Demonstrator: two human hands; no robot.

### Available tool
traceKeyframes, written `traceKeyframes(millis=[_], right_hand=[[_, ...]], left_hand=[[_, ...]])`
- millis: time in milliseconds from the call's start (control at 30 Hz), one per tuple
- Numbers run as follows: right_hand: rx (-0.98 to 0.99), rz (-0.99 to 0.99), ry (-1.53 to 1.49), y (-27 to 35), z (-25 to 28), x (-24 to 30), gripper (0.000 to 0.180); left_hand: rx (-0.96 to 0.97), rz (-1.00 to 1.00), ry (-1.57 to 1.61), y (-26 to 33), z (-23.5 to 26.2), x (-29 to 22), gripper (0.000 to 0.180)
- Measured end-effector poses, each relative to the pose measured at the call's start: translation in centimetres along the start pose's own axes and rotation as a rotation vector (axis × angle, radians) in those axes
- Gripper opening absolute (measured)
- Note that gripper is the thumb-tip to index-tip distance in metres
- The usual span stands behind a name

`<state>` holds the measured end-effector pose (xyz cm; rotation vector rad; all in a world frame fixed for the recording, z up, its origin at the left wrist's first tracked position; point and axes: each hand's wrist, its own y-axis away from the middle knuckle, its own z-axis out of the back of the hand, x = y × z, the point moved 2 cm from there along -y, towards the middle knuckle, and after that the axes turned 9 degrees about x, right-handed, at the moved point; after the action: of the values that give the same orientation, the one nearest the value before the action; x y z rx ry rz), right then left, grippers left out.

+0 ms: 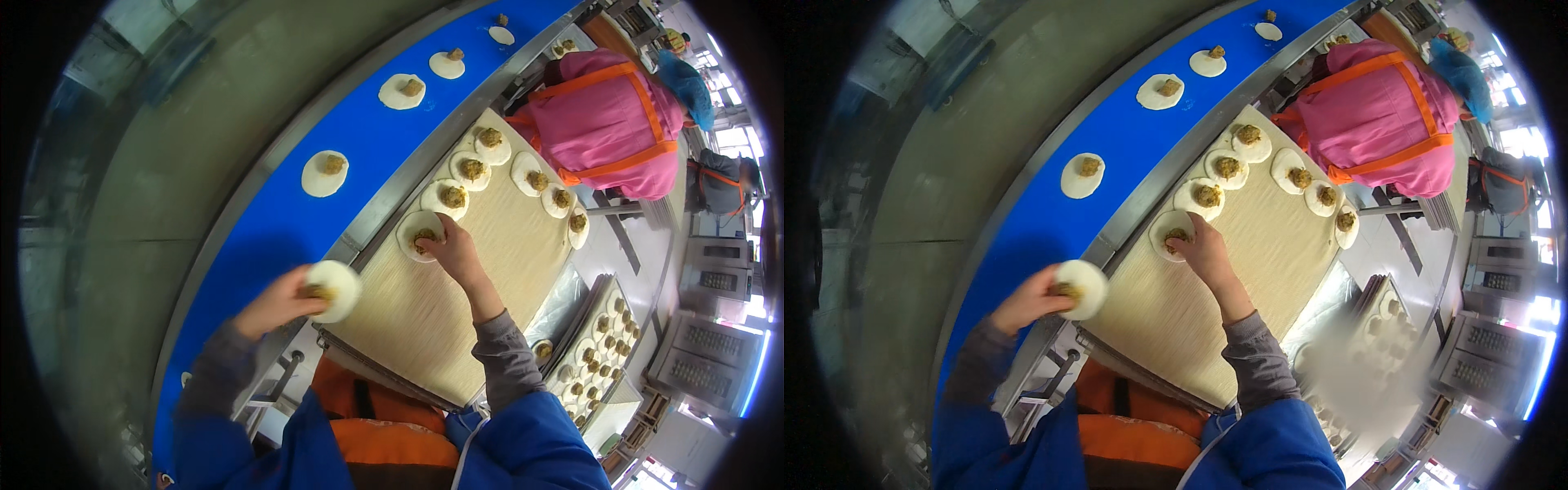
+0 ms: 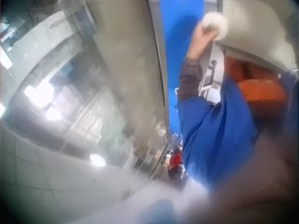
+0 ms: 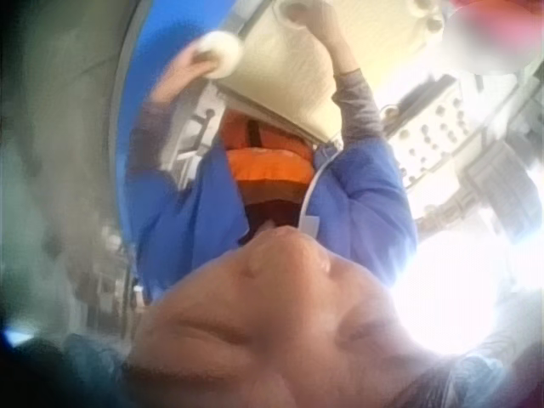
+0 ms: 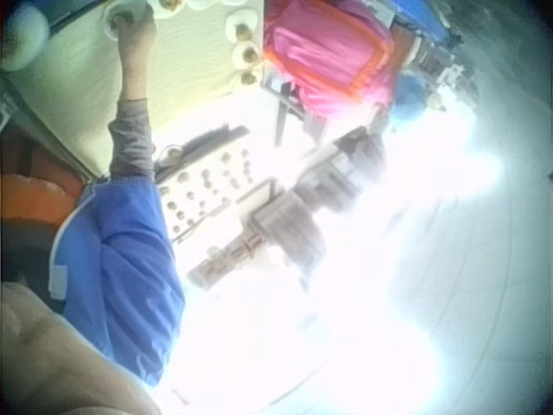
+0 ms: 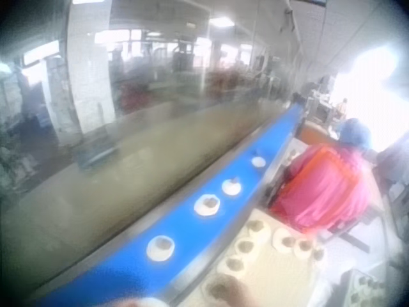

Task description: The person places filling onto round dough discs moving along a blue conveyor belt, then folds and pleats each disc into a dumpling. Completed dumplings are placed onto metal trays. The person repeats this cycle continuously.

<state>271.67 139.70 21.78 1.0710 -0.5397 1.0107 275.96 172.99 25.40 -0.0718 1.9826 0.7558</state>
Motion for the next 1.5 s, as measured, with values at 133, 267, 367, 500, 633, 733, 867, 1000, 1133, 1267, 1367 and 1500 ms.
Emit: traceKeyframes(millis=[133,267,367,500,633,733,867,1000,1133,1267,1367,1500], right_hand=[[-0.093,0.147,0.402,0.0,0.2,0.2,0.059],[-0.076,0.084,0.264,-0.1,0.3,-0.8,0.06],[-0.132,0.101,0.255,-0.1,0.0,-1.1,0.059],[-0.2,0.142,0.37,0.8,0.1,-0.1,0.055],[-0.419,0.348,0.583,-0.3,1.0,3.7,0.047],[-0.251,0.519,0.429,-5.7,0.2,6.9,0.04],[-0.388,0.619,0.646,-15.4,-2.0,9.8,0.045],[-0.084,0.586,0.898,-19.6,-4.8,9.9,0.041],[0.116,0.443,0.444,-18.8,-6.3,9.8,0.033],[0.197,0.403,0.527,-17.7,-9.6,10.4,0.036],[0.106,0.462,0.77,-17.0,-12.8,11.3,0.048],[0.436,0.037,0.685,-16.7,-16.4,12.3,0.059]], left_hand=[[0.183,-0.023,-0.29,-8.5,-5.8,-0.1,0.054],[0.038,-0.077,-0.684,-11.6,-7.5,0.4,0.047],[-0.068,-0.146,-0.869,-11.9,-7.4,0.7,0.047],[-0.191,-0.251,-0.951,-11.9,-7.4,1.0,0.047],[-0.343,-0.39,-0.804,-10.5,-5.1,-0.2,0.046],[-0.71,-0.395,-0.836,-9.6,1.2,-2.4,0.05],[-0.981,-0.332,-0.972,-10.2,6.8,-3.3,0.049],[-0.844,-0.216,-1.118,-9.5,8.5,-0.7,0.041],[-0.88,-0.312,-0.793,-5.5,9.9,2.5,0.028],[-0.887,-0.206,-0.934,-0.2,12.1,4.8,0.023],[-0.847,-0.228,-0.863,2.6,14.1,6.1,0.05],[-0.64,0.177,-0.46,5.6,16.6,9.0,0.057]])
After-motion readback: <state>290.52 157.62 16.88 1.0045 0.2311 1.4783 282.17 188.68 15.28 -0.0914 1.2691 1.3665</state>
